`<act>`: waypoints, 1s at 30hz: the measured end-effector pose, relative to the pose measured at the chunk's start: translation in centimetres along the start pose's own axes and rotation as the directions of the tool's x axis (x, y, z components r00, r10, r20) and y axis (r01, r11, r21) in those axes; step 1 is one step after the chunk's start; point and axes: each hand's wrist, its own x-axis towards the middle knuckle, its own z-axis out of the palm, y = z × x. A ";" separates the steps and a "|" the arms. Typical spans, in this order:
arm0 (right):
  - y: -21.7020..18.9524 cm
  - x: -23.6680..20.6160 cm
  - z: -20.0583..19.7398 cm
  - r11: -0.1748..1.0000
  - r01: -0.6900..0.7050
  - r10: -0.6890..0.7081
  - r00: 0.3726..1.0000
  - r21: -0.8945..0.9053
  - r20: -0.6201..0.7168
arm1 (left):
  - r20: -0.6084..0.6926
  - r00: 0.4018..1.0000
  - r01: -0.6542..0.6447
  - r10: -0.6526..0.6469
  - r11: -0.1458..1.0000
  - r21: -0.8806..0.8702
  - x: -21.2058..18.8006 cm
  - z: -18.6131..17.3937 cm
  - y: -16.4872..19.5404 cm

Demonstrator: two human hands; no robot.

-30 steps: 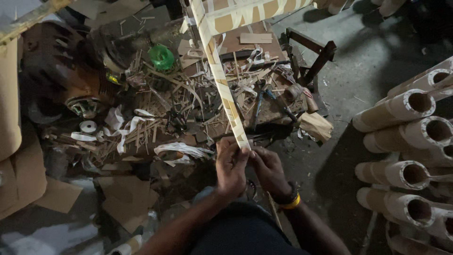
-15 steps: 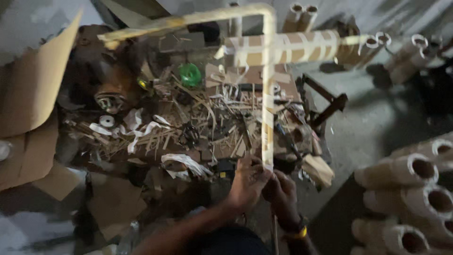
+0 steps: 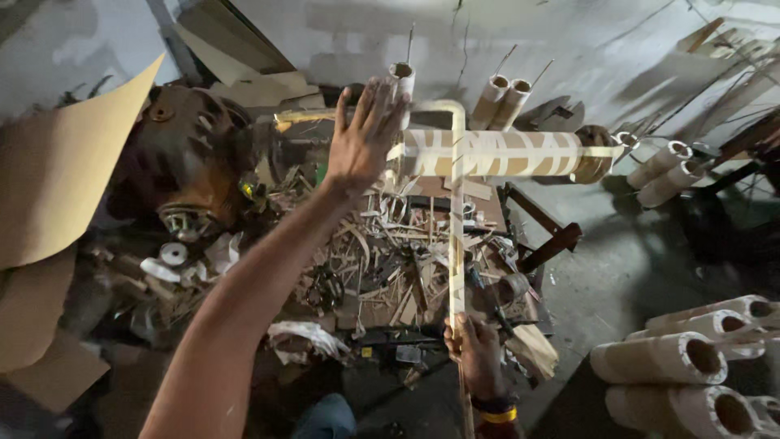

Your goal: The person wraps white paper strips around a thin wooden stick, pressing and smoothing them along its length. They then move to a large paper tube mounted on a machine and tuck and secure paper strips around its end, working the strips into place by hand.

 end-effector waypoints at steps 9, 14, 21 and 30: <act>0.1 7.8 2.7 0.973 -0.215 0.201 0.970 -0.090 -0.138 | 0.445 0.886 0.345 -0.129 0.824 -0.449 1.4 16.3 -3.1; 1.9 9.3 2.8 0.932 -0.186 0.106 0.961 -0.311 -0.256 | 0.429 0.893 0.341 -0.136 0.826 -0.448 0.1 20.7 -3.6; 3.6 8.6 2.3 0.842 0.118 -0.165 0.985 -0.527 -0.043 | 0.596 0.799 0.375 -0.076 0.839 -0.395 -1.0 21.4 -3.2; 2.5 8.6 2.1 0.968 -0.247 0.244 0.966 0.033 0.084 | 0.466 0.883 0.327 -0.060 0.792 -0.516 -0.6 19.6 -4.8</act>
